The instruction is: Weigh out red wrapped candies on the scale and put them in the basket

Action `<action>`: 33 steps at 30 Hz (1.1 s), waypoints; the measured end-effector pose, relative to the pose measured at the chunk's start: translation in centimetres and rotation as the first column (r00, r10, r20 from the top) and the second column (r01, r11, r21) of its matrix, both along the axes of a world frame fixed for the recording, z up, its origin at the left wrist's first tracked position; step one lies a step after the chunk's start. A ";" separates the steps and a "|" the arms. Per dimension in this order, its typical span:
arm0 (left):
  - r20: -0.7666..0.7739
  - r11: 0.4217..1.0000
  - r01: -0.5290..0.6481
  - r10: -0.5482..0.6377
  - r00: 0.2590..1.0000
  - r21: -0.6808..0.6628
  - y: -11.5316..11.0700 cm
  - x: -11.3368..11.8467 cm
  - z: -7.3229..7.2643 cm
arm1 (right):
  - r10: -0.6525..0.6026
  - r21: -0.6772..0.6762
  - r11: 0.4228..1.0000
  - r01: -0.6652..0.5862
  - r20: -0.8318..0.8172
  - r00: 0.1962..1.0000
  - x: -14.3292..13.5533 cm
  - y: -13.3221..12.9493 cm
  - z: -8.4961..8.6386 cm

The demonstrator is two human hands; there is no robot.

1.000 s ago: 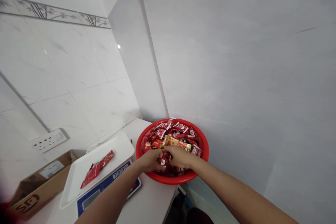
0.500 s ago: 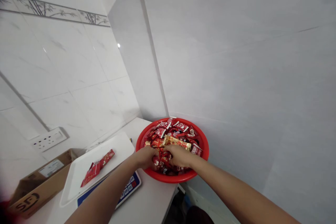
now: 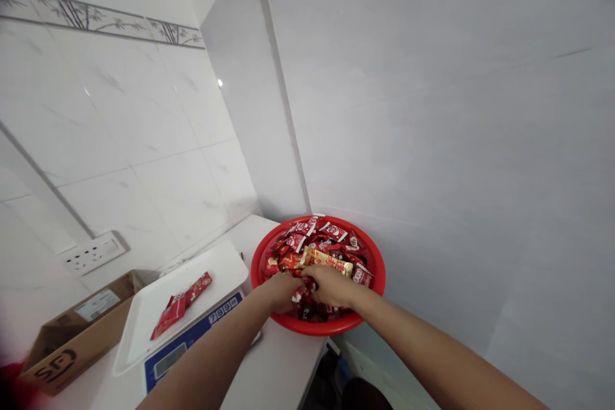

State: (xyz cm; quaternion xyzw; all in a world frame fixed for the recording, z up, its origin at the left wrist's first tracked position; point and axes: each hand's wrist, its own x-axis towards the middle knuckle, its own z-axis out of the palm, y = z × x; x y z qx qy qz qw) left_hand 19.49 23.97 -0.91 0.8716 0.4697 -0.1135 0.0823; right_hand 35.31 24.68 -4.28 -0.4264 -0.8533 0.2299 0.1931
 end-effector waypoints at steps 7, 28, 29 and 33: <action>0.181 0.990 -0.129 0.115 0.977 0.063 0.3 -1.6 0.1 | -0.053 0.013 0.999 0.053 -0.029 0.998 -0.1 0.1 0.0; 0.608 0.876 -0.469 0.310 0.731 0.118 0.9 -4.4 0.2 | 0.066 0.126 0.987 -0.097 0.229 0.971 -3.7 -0.3 3.5; 0.630 0.855 -0.505 0.330 0.703 0.116 1.0 -4.4 0.2 | 0.068 0.111 0.989 -0.098 0.248 0.966 -4.3 -0.2 3.4; 0.704 0.797 -0.601 0.392 0.592 0.062 1.1 -4.7 0.2 | 0.020 0.107 0.992 -0.061 0.348 0.937 -6.2 0.0 2.5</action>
